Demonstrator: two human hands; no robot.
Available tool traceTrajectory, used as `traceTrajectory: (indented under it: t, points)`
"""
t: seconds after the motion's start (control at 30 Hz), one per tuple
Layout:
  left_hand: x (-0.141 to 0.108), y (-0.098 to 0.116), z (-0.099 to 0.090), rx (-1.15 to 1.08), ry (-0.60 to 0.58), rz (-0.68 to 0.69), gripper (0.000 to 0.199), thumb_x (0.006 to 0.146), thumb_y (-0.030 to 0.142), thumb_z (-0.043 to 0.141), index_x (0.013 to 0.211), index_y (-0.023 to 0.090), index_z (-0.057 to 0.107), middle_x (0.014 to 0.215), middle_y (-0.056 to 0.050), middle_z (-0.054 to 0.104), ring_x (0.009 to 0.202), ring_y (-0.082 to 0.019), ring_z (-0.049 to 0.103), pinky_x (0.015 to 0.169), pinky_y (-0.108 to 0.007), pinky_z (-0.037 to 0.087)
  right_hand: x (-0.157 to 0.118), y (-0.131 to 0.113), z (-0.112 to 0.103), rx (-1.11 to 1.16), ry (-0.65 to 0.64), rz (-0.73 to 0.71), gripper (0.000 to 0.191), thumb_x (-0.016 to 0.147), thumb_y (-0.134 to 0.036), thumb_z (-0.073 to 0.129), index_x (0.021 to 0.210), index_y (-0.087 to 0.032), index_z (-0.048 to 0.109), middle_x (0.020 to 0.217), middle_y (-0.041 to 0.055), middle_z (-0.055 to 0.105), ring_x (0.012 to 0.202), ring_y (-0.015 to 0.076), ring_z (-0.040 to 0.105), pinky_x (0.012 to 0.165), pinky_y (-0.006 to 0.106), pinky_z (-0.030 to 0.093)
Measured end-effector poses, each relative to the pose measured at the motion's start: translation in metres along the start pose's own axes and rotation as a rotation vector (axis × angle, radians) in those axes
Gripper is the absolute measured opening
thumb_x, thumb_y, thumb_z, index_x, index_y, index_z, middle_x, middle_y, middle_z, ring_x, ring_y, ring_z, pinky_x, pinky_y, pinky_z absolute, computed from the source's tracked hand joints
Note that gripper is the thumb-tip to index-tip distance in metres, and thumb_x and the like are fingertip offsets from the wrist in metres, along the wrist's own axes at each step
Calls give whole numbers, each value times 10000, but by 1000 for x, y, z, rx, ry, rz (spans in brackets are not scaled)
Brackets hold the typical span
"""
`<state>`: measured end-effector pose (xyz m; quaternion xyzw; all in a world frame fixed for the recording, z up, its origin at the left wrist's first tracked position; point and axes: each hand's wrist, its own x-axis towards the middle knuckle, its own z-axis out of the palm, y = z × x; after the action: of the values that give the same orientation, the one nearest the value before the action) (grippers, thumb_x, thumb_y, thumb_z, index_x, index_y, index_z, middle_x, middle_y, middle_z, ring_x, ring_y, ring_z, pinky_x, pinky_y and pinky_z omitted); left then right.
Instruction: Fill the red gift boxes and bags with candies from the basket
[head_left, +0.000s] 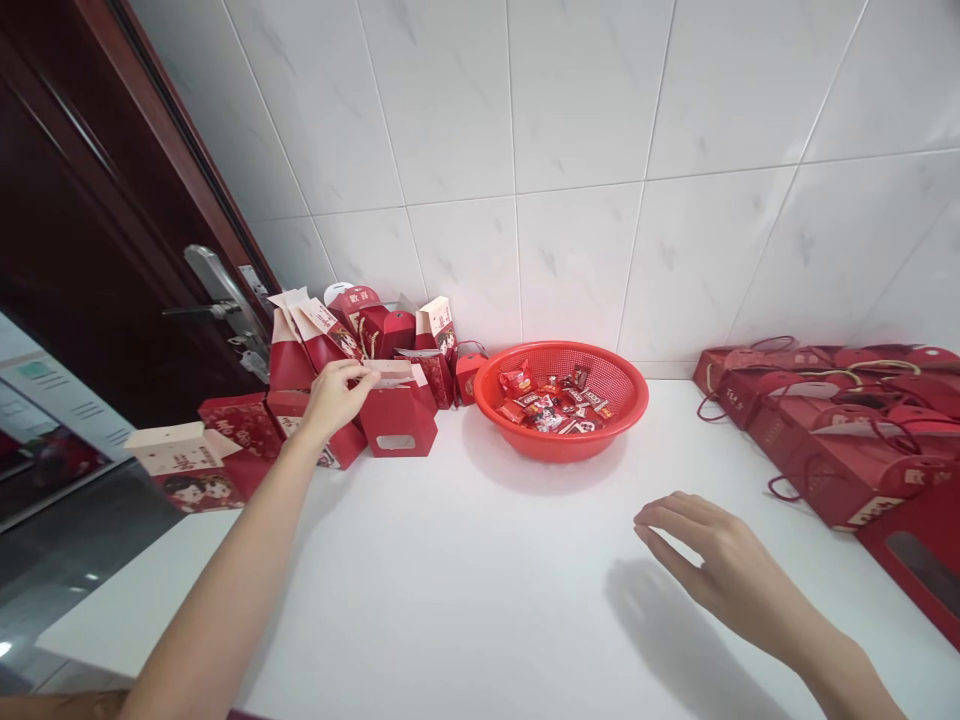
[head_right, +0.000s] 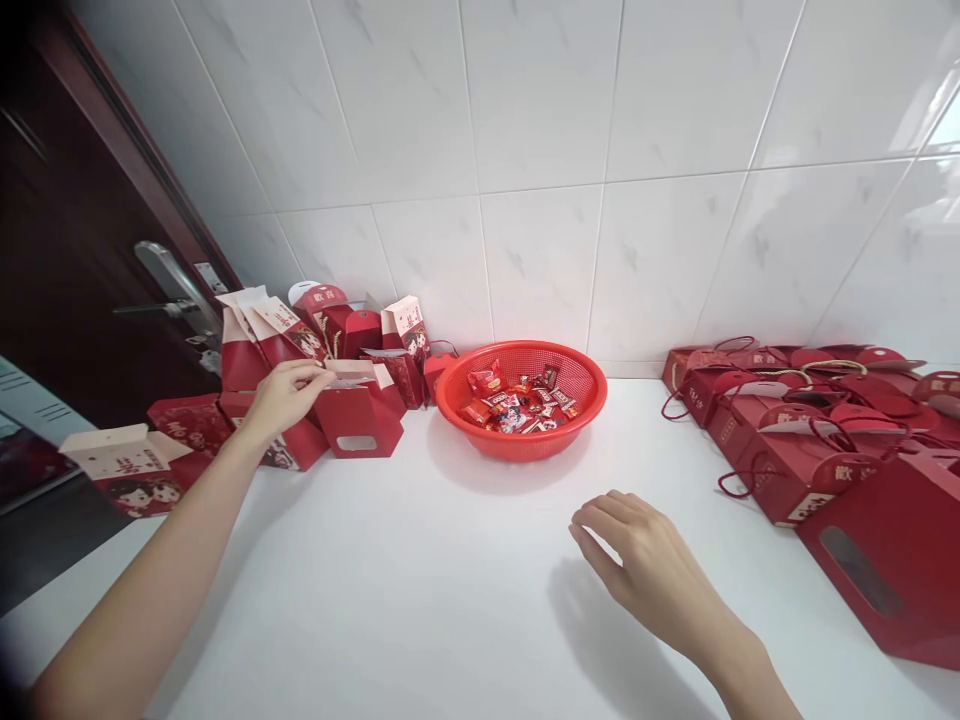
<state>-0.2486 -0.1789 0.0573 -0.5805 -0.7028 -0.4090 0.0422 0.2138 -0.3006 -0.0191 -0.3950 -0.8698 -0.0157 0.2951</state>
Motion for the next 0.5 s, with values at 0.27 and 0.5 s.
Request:
traceTrajectory:
  t: [0.27, 0.5]
  points:
    - [-1, -11, 6, -104, -73, 27, 174, 671, 405, 671, 675, 268, 778, 1155, -57, 744, 1123, -347, 647, 1023, -434, 483, -2, 7, 11, 54, -68, 67, 315, 1024, -264, 403, 856, -219, 665, 785, 58, 702, 673, 190, 653, 596, 313, 510]
    - [0, -5, 3, -189, -87, -39, 129, 623, 376, 687, 614, 261, 744, 966, -58, 782, 1052, -334, 674, 975, -394, 518, -3, 7, 28, 109, -169, 75, 324, 1015, -272, 417, 840, -218, 685, 768, 64, 695, 684, 202, 659, 615, 325, 515]
